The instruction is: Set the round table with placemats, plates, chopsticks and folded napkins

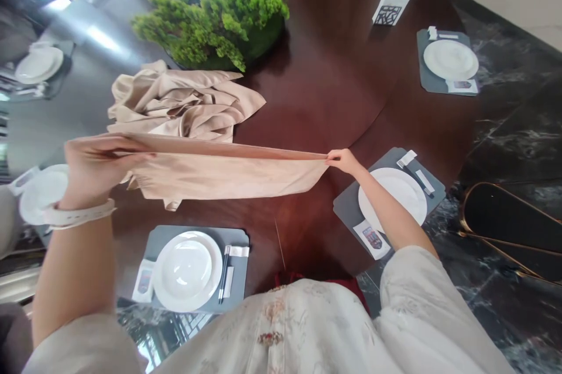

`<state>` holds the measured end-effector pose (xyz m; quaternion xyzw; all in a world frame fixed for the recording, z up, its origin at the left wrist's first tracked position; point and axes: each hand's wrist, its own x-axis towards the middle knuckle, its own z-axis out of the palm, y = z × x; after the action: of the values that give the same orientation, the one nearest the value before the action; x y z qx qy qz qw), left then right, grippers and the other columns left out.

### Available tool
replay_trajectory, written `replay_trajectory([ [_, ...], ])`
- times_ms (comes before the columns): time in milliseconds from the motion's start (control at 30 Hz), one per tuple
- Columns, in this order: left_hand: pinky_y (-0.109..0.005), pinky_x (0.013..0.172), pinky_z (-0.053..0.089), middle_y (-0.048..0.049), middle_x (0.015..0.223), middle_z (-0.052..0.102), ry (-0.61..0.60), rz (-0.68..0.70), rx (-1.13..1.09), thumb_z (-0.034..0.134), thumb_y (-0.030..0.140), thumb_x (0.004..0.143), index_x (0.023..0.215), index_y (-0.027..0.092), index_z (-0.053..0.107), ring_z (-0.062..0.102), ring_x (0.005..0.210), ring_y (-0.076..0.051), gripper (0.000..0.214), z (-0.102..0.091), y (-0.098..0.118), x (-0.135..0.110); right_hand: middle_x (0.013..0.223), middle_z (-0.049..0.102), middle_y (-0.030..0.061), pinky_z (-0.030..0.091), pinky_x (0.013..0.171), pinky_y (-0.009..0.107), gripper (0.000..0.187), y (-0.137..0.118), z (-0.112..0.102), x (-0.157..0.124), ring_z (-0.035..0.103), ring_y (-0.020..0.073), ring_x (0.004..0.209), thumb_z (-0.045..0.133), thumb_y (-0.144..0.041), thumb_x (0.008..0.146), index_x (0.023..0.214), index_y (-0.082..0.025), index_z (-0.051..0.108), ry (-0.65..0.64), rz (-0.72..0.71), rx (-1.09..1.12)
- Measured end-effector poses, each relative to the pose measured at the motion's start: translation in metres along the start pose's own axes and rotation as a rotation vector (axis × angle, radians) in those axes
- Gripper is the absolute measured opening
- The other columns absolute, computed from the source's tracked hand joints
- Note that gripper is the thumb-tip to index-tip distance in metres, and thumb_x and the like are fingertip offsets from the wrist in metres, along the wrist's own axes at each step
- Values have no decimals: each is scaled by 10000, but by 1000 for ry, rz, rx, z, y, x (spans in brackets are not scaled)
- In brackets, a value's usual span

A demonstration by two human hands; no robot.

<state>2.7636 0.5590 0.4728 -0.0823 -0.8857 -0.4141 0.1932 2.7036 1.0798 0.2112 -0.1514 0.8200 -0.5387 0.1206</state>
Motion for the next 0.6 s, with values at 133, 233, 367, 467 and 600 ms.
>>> replay_trajectory([
  [133,-318,633,488,23,617,654,194,-14,6,857,331,601,638,241,753,522,561,-129,142,-33,3,-12,748,642,-18,512,658,303,363,-51,-24,-9,596,140,691,830,-530,649,660,-223,638,414,-23,418],
  [233,-322,661,479,32,583,609,378,28,-119,861,404,572,590,229,720,470,544,-100,226,-37,7,-16,666,585,-49,539,641,293,441,-91,-38,-9,583,121,640,860,-557,630,655,-235,560,588,-137,583],
  [367,-314,678,444,27,615,612,455,118,-279,839,487,593,660,205,751,470,560,-79,304,-37,25,-14,615,556,-52,548,615,298,469,-136,-64,-16,569,120,579,894,-536,620,641,-240,531,743,-278,619],
  [467,-337,719,455,16,686,657,397,124,-295,837,441,600,687,202,757,535,613,-97,267,-38,40,-11,627,573,-41,556,619,331,455,-157,-86,-26,587,144,588,897,-524,621,647,-255,531,829,-349,549],
  [600,-340,749,481,2,729,696,316,127,-275,821,306,621,660,192,741,625,705,-139,145,-31,46,-3,679,610,-39,563,644,350,444,-166,-109,-38,609,158,633,900,-516,628,656,-272,530,847,-399,453],
])
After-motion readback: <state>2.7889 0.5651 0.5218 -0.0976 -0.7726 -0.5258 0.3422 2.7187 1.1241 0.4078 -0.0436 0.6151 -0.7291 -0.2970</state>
